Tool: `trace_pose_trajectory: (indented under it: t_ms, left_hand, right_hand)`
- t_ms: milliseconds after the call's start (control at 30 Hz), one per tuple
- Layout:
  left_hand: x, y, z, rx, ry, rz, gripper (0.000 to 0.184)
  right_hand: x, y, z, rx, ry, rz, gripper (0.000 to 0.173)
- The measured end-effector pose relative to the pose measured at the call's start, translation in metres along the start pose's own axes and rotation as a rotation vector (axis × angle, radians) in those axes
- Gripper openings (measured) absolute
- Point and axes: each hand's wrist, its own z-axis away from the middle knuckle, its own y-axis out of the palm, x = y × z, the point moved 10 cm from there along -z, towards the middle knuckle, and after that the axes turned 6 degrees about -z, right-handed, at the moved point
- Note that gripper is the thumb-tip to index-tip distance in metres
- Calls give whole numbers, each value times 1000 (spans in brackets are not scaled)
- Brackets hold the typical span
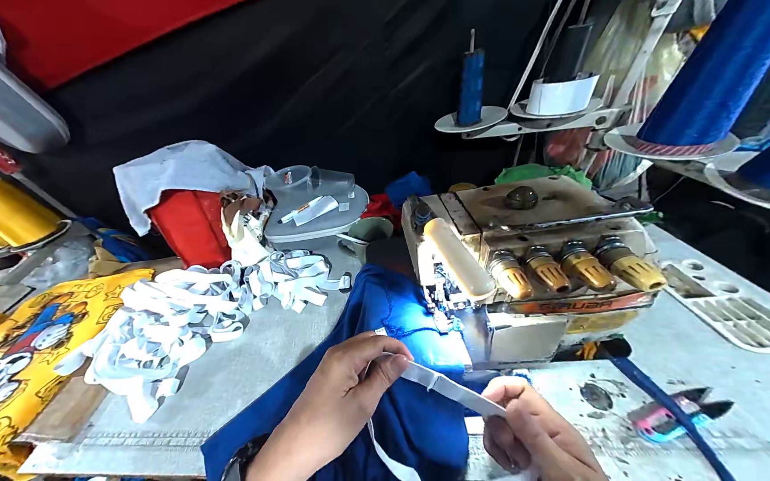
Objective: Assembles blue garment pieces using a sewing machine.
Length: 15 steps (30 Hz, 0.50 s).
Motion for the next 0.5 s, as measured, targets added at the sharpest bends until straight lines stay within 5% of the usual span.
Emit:
trace_pose_trajectory:
  t_ms: [200,333,433,500]
  left_hand:
    - [4,4,13,155,-36,555,24]
    - [-13,4,29,330,49,931,36]
    - [-23,6,39,332,86,792,35]
    - [-21,5,43,179,29,648,34]
  right_hand:
    - [15,-22,5,74,-45,-111,29]
    - [36,-30,7,94,-267,457,29]
    - [44,-19,9,127,-332,807,20]
    - [49,-5,15,188,-281,672,16]
